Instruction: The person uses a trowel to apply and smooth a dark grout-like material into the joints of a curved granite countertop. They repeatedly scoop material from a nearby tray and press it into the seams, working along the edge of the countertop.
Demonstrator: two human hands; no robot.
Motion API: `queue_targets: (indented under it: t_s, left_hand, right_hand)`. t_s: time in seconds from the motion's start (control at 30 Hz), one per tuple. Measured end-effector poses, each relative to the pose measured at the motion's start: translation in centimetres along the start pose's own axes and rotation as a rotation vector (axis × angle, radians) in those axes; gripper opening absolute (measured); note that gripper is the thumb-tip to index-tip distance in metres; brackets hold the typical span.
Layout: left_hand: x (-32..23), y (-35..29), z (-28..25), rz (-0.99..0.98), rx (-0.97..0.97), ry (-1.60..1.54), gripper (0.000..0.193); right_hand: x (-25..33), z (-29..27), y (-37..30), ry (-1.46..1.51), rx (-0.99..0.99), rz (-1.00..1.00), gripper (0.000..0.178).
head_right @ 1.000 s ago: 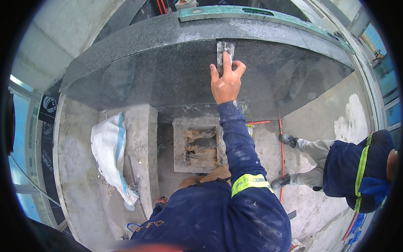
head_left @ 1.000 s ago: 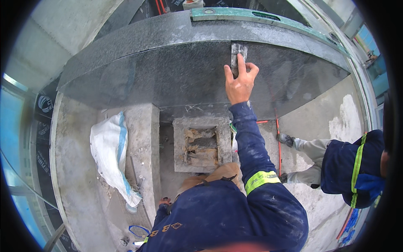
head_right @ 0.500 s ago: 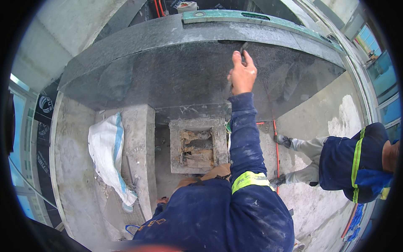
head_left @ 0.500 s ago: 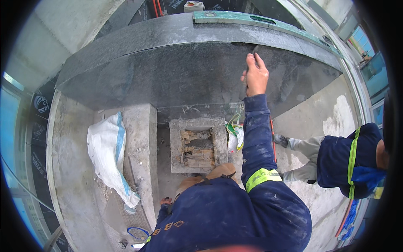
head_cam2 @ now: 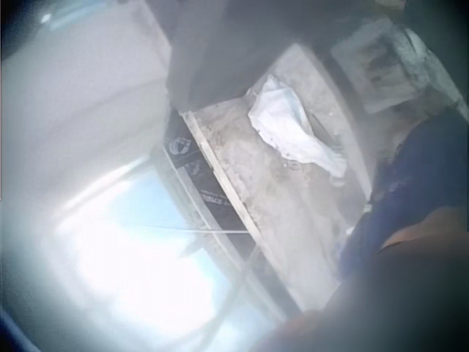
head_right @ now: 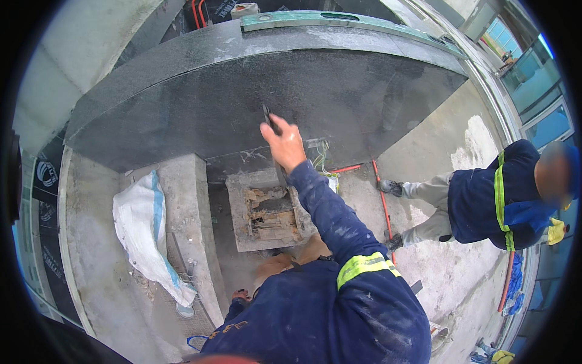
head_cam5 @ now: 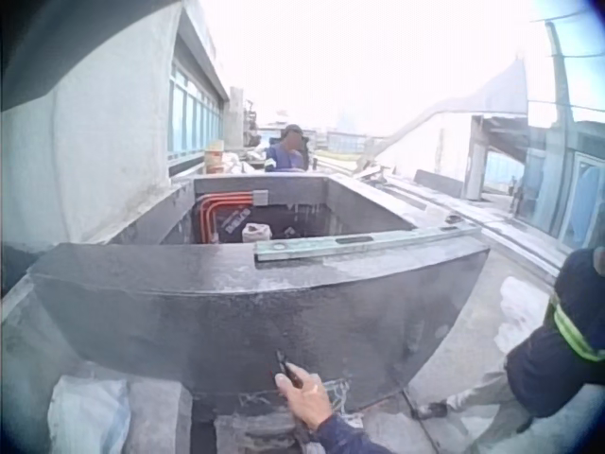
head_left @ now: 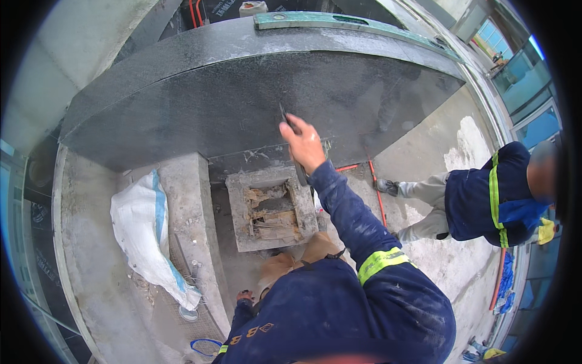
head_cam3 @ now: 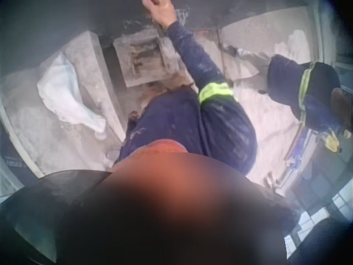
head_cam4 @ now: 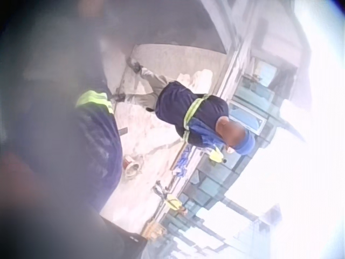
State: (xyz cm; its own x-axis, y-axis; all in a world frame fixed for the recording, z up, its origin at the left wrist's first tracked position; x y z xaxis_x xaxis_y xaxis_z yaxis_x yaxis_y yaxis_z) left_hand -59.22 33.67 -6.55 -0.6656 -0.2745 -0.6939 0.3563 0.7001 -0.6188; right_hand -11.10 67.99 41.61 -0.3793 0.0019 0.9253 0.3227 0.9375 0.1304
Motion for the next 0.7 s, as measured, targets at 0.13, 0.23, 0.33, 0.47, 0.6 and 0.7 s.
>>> queue_targets:
  t_s: [0.13, 0.23, 0.33, 0.47, 0.6, 0.7]
  left_hand:
    - [1.4, 0.2, 0.1, -0.482, -0.162, -0.552, 0.031]
    - [-2.5, -0.9, 0.7, -0.584, -0.245, -0.741, 0.029]
    - [-3.9, -0.5, 0.0, -0.552, -0.296, -0.746, 0.030]
    - [-7.2, -1.0, 2.4, -0.575, -0.238, -0.600, 0.030]
    - [-11.6, 1.2, 5.3, -0.366, -0.087, 0.020, 0.034]
    - [-15.6, 2.6, 7.2, -0.264, -0.118, 0.090, 0.040]
  right_hand:
    - [-18.2, -2.8, -10.1, -0.482, 0.049, 0.149, 0.052]
    - [-37.1, -7.5, -23.2, -0.814, 0.588, 0.722, 0.051]
    - [-43.5, -14.4, -36.6, -0.932, 0.801, 1.111, 0.052]
    - [-46.5, -20.5, -41.3, -0.842, 0.664, 1.130, 0.053]
    - [-48.1, -23.3, -42.6, -0.709, 0.381, 1.180, 0.058]
    - [-48.0, -21.6, -42.2, -0.295, 0.147, 1.178, 0.056]
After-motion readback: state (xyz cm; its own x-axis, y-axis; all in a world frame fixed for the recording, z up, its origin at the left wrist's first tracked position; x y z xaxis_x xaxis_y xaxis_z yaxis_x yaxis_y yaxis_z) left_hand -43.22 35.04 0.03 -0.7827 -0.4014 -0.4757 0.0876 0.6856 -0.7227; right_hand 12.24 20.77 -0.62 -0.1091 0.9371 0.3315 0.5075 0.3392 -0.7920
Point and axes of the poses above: each hand's wrist, its own y-axis towards the middle knuckle, its own z-axis out of the palm, x = y × z, the point moved 7 cm from there along y, towards the middle knuckle, and after that the axes turned 9 degrees about x, right-handed, at the moved point
